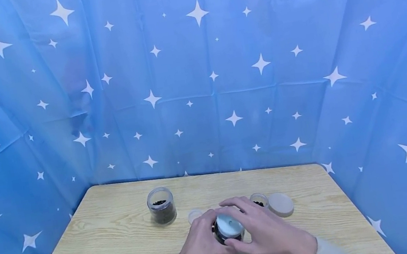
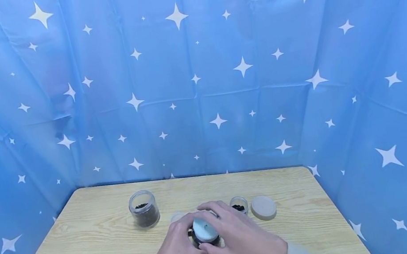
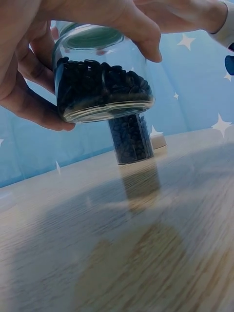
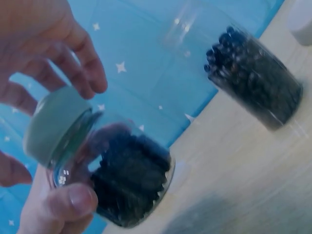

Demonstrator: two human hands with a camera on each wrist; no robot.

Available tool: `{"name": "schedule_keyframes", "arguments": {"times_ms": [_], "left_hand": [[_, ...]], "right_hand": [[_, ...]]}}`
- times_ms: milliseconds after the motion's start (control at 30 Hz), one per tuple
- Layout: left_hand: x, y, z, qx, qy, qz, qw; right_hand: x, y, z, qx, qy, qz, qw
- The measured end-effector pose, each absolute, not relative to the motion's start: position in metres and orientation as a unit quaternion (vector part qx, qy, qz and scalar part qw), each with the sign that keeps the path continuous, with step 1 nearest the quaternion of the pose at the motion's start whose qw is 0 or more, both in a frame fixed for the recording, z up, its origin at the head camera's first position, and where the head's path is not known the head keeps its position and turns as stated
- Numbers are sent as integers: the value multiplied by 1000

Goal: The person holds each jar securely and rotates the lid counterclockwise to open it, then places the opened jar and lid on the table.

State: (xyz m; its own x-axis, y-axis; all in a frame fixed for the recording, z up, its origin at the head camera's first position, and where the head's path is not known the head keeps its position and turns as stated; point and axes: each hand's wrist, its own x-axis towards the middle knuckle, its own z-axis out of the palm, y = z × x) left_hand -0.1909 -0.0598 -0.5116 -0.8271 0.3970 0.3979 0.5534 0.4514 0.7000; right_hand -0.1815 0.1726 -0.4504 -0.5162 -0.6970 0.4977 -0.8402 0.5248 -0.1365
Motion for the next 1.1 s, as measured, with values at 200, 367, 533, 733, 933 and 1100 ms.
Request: {"name": "schedule_keyframes", "arguments": {"times_ms": [200,367,533,733,933,1100], "left_hand": [[-191,-60,-513,-283,-852,-430,97],[-192,-60,-514,-283,-851,-432,98],[-193,-60,-514,-281,-850,-436,91],[-193,-60,-514,-281,-851,-436,87],[-193,-59,-515,-284,-849,-437,85],[-192,-59,-515,-283,-848,-440,83]], "right_hand": [[-175,166,-461,399,-872,185,215],[-171,162,-466,385,-875,206,211],[-171,162,-466,386,-874,212,204],[-171,162,-466,388,-873,209,207],[-171,163,-467,387,-875,208,203],[-171,164,-467,388,-874,208,206]]}}
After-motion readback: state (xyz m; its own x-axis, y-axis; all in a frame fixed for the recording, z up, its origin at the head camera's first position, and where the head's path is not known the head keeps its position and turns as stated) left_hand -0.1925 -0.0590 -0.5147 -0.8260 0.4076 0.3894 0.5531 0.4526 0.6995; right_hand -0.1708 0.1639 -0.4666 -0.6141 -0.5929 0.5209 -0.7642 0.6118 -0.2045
